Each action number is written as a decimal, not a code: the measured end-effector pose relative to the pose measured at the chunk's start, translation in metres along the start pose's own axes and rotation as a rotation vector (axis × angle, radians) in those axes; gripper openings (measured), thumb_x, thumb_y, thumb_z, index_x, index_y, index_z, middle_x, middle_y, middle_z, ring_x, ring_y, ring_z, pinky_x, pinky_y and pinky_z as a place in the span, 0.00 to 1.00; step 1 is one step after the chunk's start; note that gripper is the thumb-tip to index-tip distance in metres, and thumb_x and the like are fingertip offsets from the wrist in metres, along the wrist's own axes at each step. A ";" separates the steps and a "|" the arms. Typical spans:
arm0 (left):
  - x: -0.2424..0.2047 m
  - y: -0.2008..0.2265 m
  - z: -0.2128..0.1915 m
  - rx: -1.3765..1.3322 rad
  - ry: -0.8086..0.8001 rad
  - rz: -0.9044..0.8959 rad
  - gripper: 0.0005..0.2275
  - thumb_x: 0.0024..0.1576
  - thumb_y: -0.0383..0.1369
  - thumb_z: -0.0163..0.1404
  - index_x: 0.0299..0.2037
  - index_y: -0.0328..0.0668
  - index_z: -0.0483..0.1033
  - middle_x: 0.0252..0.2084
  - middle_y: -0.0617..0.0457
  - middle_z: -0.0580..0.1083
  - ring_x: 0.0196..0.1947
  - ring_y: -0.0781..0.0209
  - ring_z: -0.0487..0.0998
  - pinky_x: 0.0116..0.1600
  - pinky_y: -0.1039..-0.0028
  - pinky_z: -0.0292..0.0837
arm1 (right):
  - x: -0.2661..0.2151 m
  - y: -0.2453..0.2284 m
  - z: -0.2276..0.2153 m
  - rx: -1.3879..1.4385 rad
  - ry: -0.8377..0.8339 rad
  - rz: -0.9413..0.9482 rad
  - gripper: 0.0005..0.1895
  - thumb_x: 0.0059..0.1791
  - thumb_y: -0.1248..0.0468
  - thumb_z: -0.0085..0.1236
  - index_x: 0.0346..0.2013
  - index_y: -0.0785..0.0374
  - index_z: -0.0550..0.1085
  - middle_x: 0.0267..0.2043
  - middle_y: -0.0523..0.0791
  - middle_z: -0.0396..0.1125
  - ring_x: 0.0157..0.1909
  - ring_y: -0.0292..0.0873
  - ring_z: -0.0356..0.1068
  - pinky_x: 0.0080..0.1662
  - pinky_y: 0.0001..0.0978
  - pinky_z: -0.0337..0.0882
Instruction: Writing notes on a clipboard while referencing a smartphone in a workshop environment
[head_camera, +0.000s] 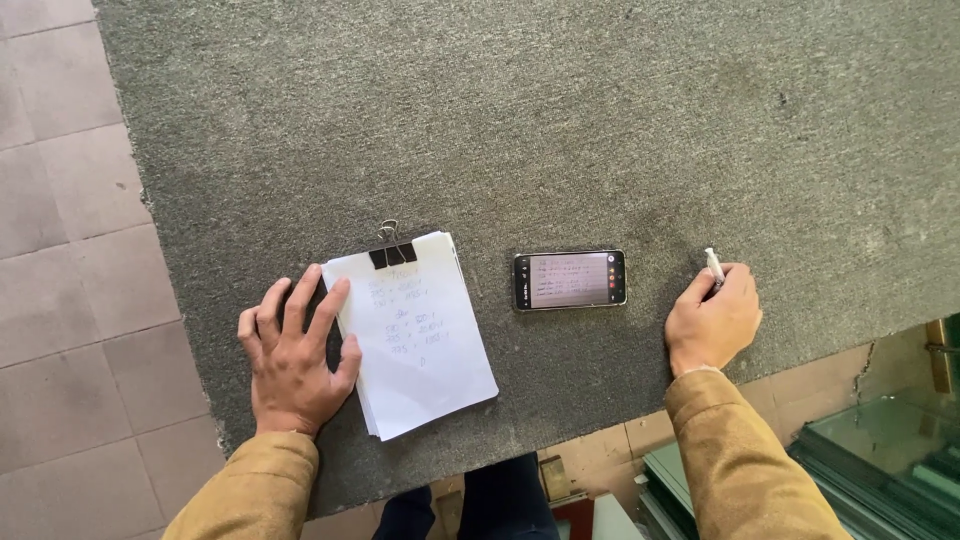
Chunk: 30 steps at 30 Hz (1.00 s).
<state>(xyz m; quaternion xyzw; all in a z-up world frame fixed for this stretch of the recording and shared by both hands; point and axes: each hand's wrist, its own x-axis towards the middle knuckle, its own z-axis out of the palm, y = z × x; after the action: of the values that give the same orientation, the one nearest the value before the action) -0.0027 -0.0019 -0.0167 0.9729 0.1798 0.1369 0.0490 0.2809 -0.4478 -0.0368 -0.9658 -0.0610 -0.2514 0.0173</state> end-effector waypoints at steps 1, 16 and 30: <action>0.000 0.000 -0.001 -0.002 -0.001 -0.001 0.29 0.55 0.45 0.49 0.72 0.69 0.75 0.77 0.57 0.70 0.77 0.48 0.63 0.72 0.52 0.53 | 0.000 0.000 0.000 0.000 -0.005 0.001 0.06 0.62 0.58 0.59 0.46 0.55 0.74 0.36 0.47 0.71 0.40 0.58 0.78 0.45 0.51 0.75; 0.006 0.004 -0.010 -0.097 -0.038 0.009 0.29 0.56 0.45 0.50 0.73 0.61 0.73 0.79 0.53 0.67 0.74 0.44 0.66 0.71 0.47 0.57 | -0.005 0.025 0.011 0.052 -0.048 -0.105 0.07 0.65 0.66 0.58 0.51 0.69 0.76 0.45 0.57 0.74 0.44 0.67 0.72 0.45 0.58 0.66; 0.004 0.001 -0.008 -0.112 -0.065 0.004 0.30 0.58 0.47 0.47 0.75 0.61 0.70 0.80 0.52 0.66 0.75 0.44 0.65 0.73 0.44 0.56 | -0.011 0.031 0.020 0.038 -0.064 -0.088 0.07 0.68 0.64 0.57 0.53 0.67 0.75 0.46 0.54 0.75 0.44 0.63 0.73 0.47 0.54 0.67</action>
<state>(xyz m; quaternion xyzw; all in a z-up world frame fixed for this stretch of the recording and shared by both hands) -0.0011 -0.0008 -0.0078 0.9729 0.1683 0.1152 0.1087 0.2850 -0.4783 -0.0600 -0.9692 -0.1085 -0.2197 0.0228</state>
